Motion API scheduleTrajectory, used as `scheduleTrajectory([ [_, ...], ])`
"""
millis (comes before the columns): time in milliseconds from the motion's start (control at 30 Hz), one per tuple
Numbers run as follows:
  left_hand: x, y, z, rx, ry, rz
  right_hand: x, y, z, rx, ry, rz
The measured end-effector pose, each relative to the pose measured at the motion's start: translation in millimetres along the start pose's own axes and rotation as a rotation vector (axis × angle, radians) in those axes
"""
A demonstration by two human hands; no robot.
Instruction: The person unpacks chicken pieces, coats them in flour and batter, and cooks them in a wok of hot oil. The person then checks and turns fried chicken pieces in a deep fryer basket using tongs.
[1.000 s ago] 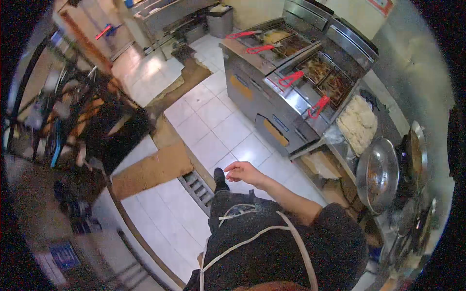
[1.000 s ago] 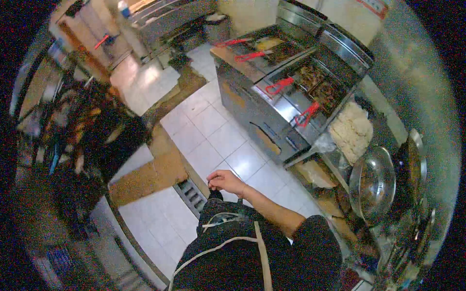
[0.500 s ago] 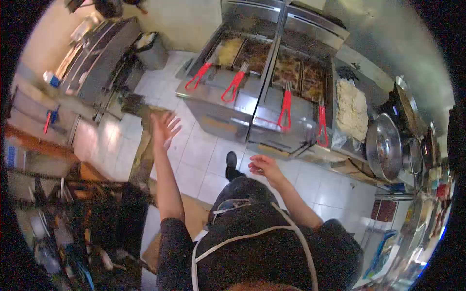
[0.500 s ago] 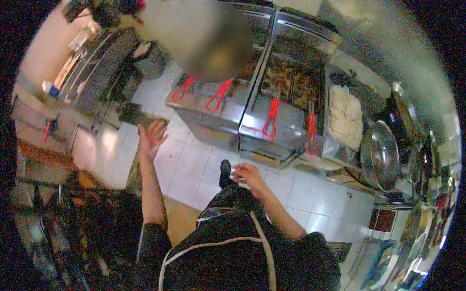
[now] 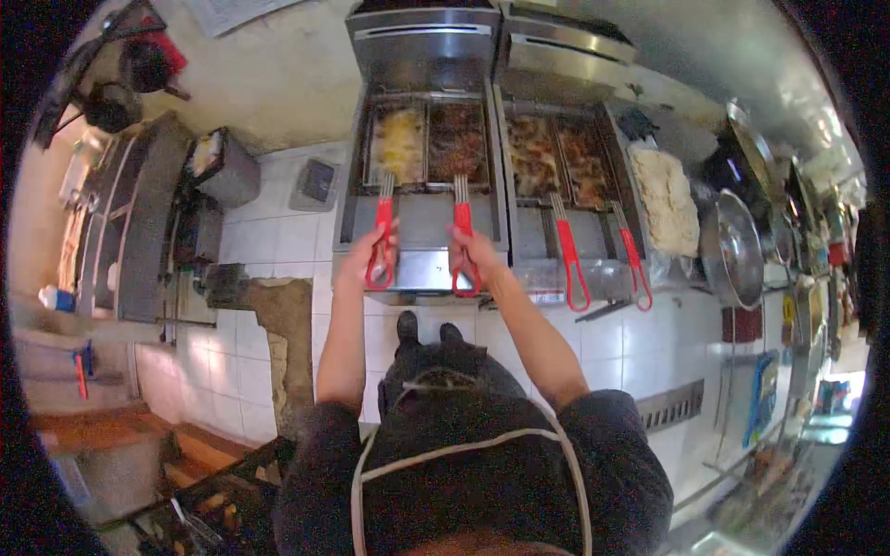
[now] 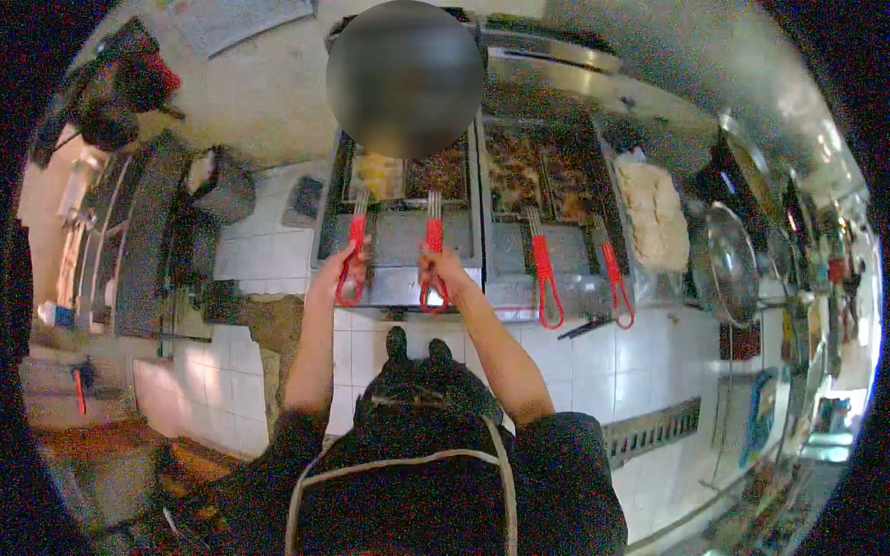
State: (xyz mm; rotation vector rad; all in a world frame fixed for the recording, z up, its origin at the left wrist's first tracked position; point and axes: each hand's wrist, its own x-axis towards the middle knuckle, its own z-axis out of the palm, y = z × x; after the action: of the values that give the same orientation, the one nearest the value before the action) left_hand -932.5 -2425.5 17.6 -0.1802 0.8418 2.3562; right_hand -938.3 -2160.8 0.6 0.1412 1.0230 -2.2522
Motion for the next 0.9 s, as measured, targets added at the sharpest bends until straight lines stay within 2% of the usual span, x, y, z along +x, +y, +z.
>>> scheduleTrajectory([
  [33, 4.4, 4.4, 19.4, -0.023, 0.090, -0.027, -1.0, -3.7, 20.3, 0.182, 0.076, -0.051],
  [67, 7.0, 6.8, 23.8, -0.019, 0.067, -0.045, -4.2, -10.7, 27.3, 0.181, 0.095, -0.073],
  [133, -1.3, 2.8, 23.6, 0.006, 0.110, 0.064, -18.2, -19.4, 32.5, 0.058, 0.057, -0.057],
  [167, -5.2, 0.6, 19.2, 0.007, 0.090, 0.060, -20.9, -13.2, 30.4, 0.082, 0.031, -0.077],
  [200, -15.7, -7.6, 11.9, 0.125, 0.168, 0.047, -28.4, 8.8, 34.1, 0.076, 0.041, -0.087],
  [233, -18.5, -9.3, 8.8, 0.241, 0.236, 0.059, -32.4, 23.0, 36.7, -0.070, 0.148, -0.153],
  [267, -29.0, -10.3, 10.5, 0.162, 0.164, 0.048, -29.7, 24.2, 40.6, -0.214, 0.257, -0.213],
  [300, -33.1, -6.9, 10.7, 0.187, 0.163, 0.053, -30.7, 21.7, 50.7, -0.217, 0.267, -0.207],
  [367, -51.7, -9.7, 8.6, 0.206, 0.182, 0.019, -49.4, 31.5, 82.0, 0.022, 0.171, -0.204],
  [400, -54.9, -6.6, 11.8, 0.199, 0.178, 0.023, -50.2, 37.5, 82.1, 0.034, 0.184, -0.197],
  [467, -56.8, -5.3, 9.8, 0.195, 0.169, 0.027, -47.3, 35.4, 80.8, -0.018, 0.126, -0.219],
  [767, -54.1, -10.3, -3.3, 0.218, 0.110, 0.115, -44.5, 36.3, 85.6, -0.058, 0.176, -0.196],
  [900, -52.7, -9.3, -2.4, 0.176, 0.126, 0.084, -45.3, 33.2, 82.9, -0.032, 0.174, -0.187],
])
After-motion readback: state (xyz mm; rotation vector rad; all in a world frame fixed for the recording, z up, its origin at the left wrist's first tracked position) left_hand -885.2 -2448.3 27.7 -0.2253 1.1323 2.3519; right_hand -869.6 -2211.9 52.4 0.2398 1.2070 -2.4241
